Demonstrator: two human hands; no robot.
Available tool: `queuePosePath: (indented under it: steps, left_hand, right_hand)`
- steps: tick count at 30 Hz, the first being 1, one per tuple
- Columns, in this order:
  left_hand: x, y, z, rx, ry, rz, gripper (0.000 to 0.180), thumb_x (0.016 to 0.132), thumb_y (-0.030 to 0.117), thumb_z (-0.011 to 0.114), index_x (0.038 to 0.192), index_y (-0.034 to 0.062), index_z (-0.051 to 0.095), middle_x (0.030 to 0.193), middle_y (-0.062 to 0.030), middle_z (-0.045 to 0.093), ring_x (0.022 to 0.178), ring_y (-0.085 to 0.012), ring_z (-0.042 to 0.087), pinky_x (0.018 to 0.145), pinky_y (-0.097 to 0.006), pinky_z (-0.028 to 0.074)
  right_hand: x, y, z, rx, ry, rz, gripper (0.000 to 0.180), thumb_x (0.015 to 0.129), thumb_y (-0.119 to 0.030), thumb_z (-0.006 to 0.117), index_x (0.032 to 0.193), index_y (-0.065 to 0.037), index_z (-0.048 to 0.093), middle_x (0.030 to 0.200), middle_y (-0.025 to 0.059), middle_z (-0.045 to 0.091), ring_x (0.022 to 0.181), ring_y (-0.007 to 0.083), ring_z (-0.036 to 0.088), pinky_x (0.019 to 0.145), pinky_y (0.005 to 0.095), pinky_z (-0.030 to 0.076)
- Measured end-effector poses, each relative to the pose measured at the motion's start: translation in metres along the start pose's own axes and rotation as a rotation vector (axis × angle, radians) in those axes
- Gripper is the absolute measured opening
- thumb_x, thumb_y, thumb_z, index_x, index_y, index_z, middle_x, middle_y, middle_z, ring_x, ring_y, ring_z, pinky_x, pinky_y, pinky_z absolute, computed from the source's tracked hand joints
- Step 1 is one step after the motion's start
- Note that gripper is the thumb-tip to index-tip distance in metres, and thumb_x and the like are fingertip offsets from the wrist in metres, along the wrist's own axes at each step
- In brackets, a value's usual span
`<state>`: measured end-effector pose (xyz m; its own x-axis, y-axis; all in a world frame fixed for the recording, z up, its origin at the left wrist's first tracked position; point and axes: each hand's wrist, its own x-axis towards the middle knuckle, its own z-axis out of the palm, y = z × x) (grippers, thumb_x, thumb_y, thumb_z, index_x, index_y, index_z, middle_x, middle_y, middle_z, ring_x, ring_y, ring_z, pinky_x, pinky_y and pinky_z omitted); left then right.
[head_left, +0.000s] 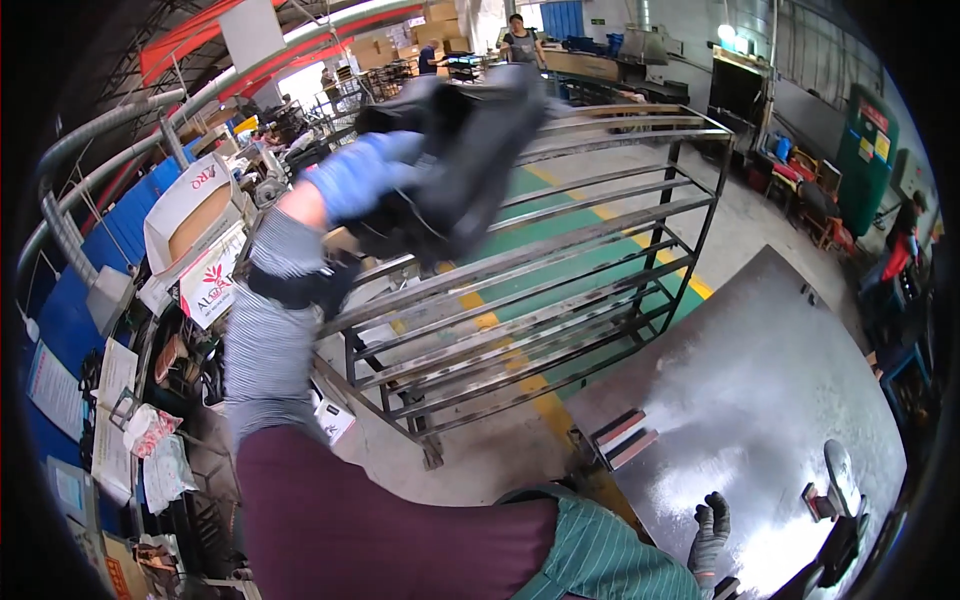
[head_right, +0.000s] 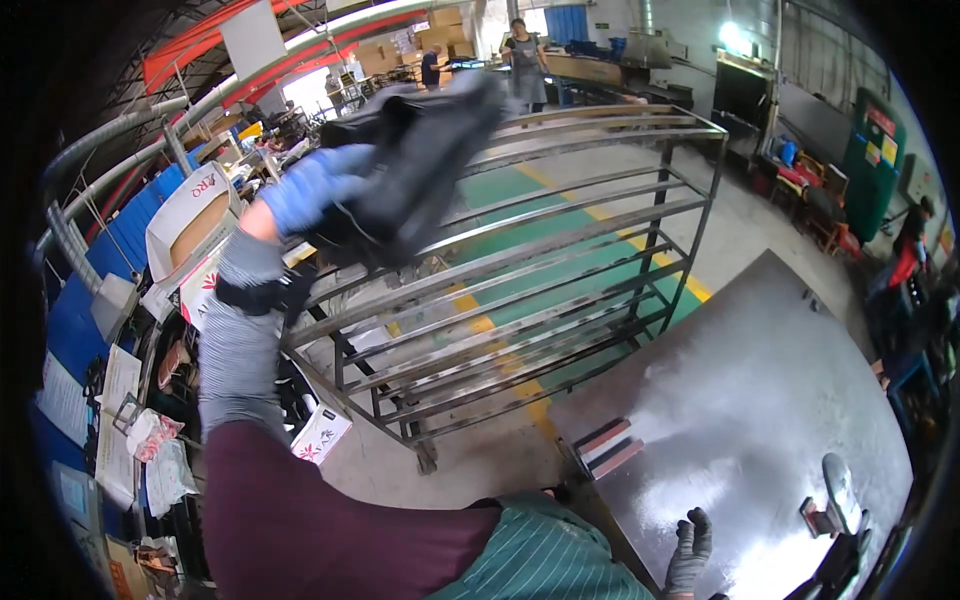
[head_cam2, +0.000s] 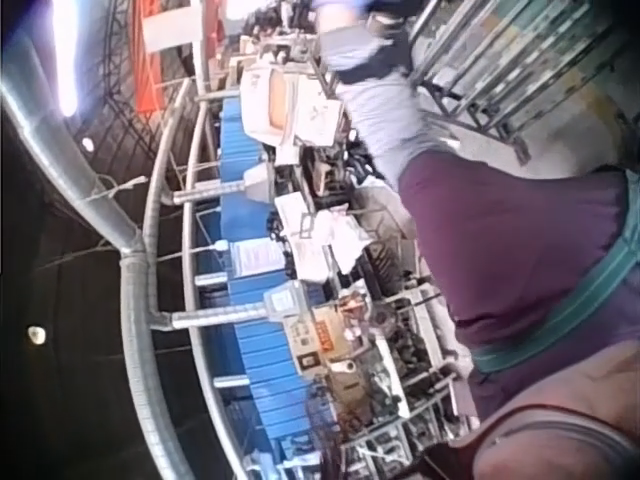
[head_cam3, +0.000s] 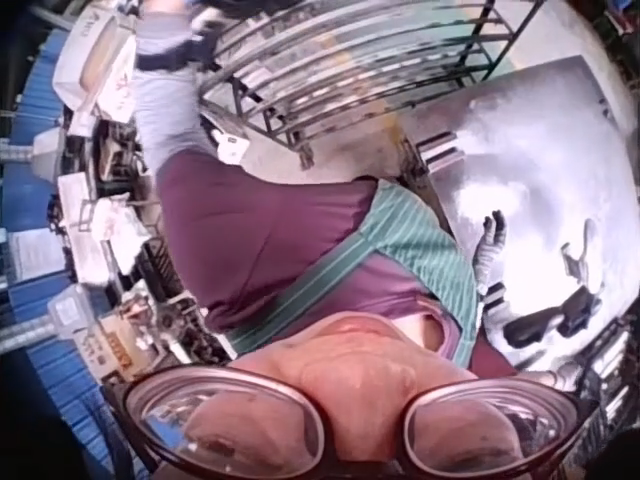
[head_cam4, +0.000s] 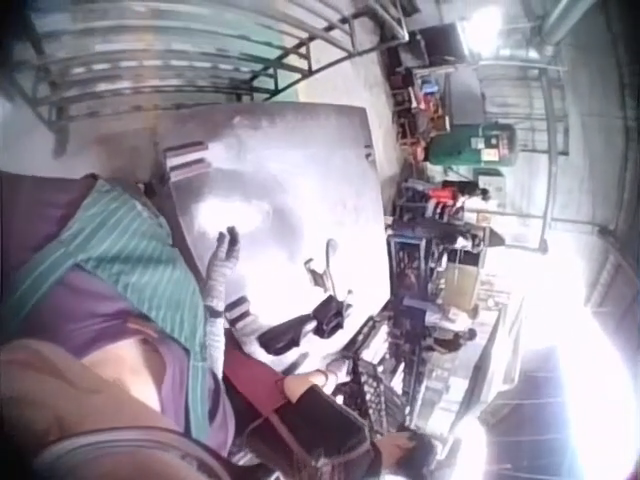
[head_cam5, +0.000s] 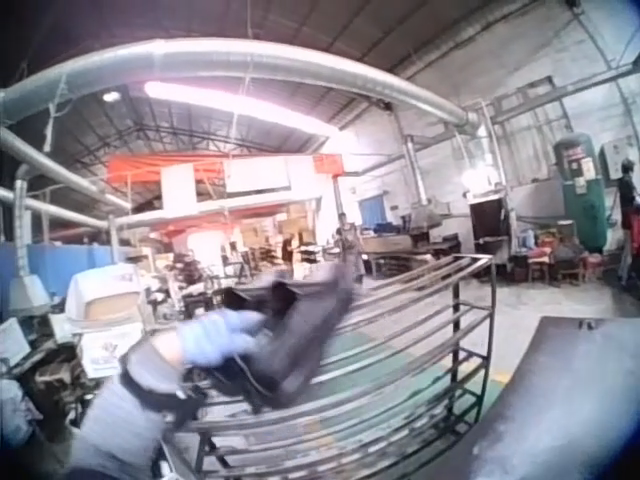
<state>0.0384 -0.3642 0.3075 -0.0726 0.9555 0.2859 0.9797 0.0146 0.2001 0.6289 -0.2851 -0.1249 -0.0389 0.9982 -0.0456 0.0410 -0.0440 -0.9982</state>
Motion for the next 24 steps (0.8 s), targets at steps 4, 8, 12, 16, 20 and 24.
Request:
queuePosePath:
  steps: [4, 8, 12, 16, 20, 24]
  left_hand:
    - [-0.008, -0.109, -0.060, 0.448, -0.134, -0.207, 0.038, 0.081, -0.005, 0.045, 0.115, 0.0046, 0.061, 0.110, -0.0097, 0.065, 0.099, -0.0183, 0.059, 0.089, -0.031, 0.046]
    - [-0.016, -0.216, -0.065, 0.708, -0.314, -0.347, 0.024, 0.076, 0.008, 0.052, 0.090, 0.0024, 0.069, 0.093, -0.0196, 0.067, 0.087, -0.0338, 0.066, 0.076, -0.040, 0.053]
    - [0.004, -0.221, -0.043, 0.725, -0.320, -0.454, 0.028, 0.076, 0.009, 0.051, 0.097, 0.0034, 0.069, 0.101, -0.0201, 0.066, 0.094, -0.0328, 0.065, 0.082, -0.039, 0.051]
    - [0.018, -0.234, -0.058, 0.827, -0.359, -0.300, 0.030, 0.080, 0.010, 0.048, 0.104, 0.0076, 0.066, 0.101, -0.0191, 0.066, 0.092, -0.0325, 0.064, 0.080, -0.041, 0.051]
    - [0.062, -0.111, -0.022, 0.751, 0.299, -0.792, 0.053, 0.087, 0.031, 0.055, 0.130, 0.0022, 0.047, 0.126, -0.0199, 0.054, 0.116, -0.0332, 0.052, 0.095, -0.038, 0.044]
    - [0.073, -0.006, 0.089, 0.266, 0.824, 0.256, 0.040, 0.088, 0.018, 0.056, 0.125, 0.0041, 0.052, 0.123, -0.0166, 0.056, 0.111, -0.0307, 0.054, 0.095, -0.039, 0.042]
  right_hand:
    - [0.018, 0.010, 0.007, -0.008, -0.076, -0.032, 0.032, 0.092, -0.003, 0.052, 0.124, -0.005, 0.052, 0.116, 0.0062, 0.056, 0.095, 0.0146, 0.056, 0.084, 0.0287, 0.047]
    - [0.024, 0.012, 0.011, 0.002, -0.121, -0.019, 0.034, 0.091, -0.001, 0.052, 0.124, -0.005, 0.051, 0.115, 0.0056, 0.057, 0.094, 0.0136, 0.056, 0.082, 0.0279, 0.047]
    - [0.013, 0.008, 0.005, -0.025, -0.057, 0.035, 0.034, 0.090, -0.001, 0.052, 0.124, -0.005, 0.051, 0.115, 0.0052, 0.057, 0.094, 0.0137, 0.056, 0.082, 0.0275, 0.047]
    - [-0.002, 0.016, 0.001, -0.048, 0.009, 0.001, 0.032, 0.091, -0.003, 0.053, 0.122, -0.006, 0.052, 0.112, 0.0052, 0.058, 0.092, 0.0137, 0.057, 0.080, 0.0280, 0.048]
    - [-0.027, 0.033, 0.002, -0.145, 0.148, -0.027, 0.030, 0.089, -0.003, 0.057, 0.119, -0.004, 0.054, 0.106, 0.0054, 0.060, 0.092, 0.0133, 0.058, 0.081, 0.0277, 0.049]
    - [-0.040, 0.049, -0.003, -0.187, 0.115, 0.084, 0.028, 0.088, -0.006, 0.060, 0.115, -0.004, 0.057, 0.103, 0.0042, 0.063, 0.092, 0.0108, 0.057, 0.082, 0.0261, 0.048]
